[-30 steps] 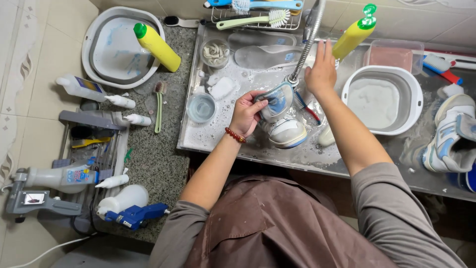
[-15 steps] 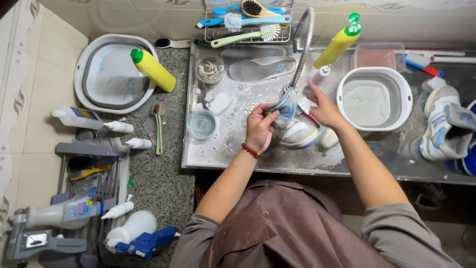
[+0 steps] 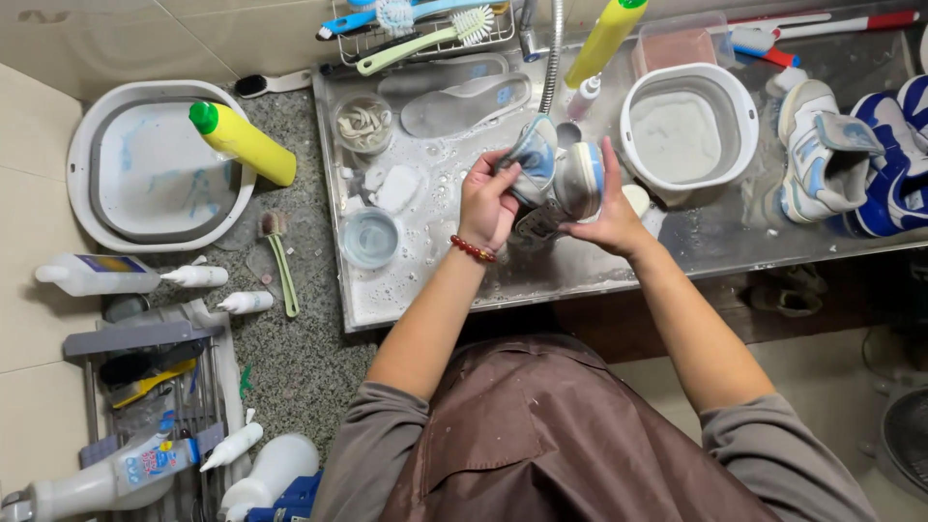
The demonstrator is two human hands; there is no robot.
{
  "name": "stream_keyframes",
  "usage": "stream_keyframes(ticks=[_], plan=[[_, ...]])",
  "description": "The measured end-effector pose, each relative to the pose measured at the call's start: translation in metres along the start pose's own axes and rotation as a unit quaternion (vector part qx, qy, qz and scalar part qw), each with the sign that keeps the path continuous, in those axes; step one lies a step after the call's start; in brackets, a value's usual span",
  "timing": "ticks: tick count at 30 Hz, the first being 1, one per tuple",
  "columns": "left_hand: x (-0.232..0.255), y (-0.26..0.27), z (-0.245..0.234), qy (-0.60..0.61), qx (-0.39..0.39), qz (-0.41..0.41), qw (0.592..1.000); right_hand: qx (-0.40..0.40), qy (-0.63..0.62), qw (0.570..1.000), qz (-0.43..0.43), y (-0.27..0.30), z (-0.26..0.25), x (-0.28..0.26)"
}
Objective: The person scrubs a white and blue sneaker with a brush and soap at a sink, rinses it under running water, and then sprays the shoe with a handheld cleaning device. The person handles the shoe and cleaning tools throughout the process.
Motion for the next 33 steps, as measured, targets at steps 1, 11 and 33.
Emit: stream_keyframes(ticks=[1,11,33], plan=[[0.006,-0.002,-0.004,0.001,0.000,0.001,1.000,-0.001,0.001,1.000,-0.001,-0.006,0.000,-0.005],[0.067,0.014,-0.035,-0.022,0.018,-0.008,1.000,-0.026,0.122,0.992,-0.036,-0.029,0.022,-0.110],[0.068,0.056,-0.035,-0.244,0.073,0.037,0.966,0.182,0.127,0.975,-0.015,0.027,0.018,-0.118]])
Point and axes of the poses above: each hand's wrist, its own y-axis away from the middle knuckle, its own z-axis out of the palm, x = y × z, the point moved 9 cm from there along -y, towards the middle knuckle, and after that the axes turned 1 degree about -x, right-handed, at the moved point
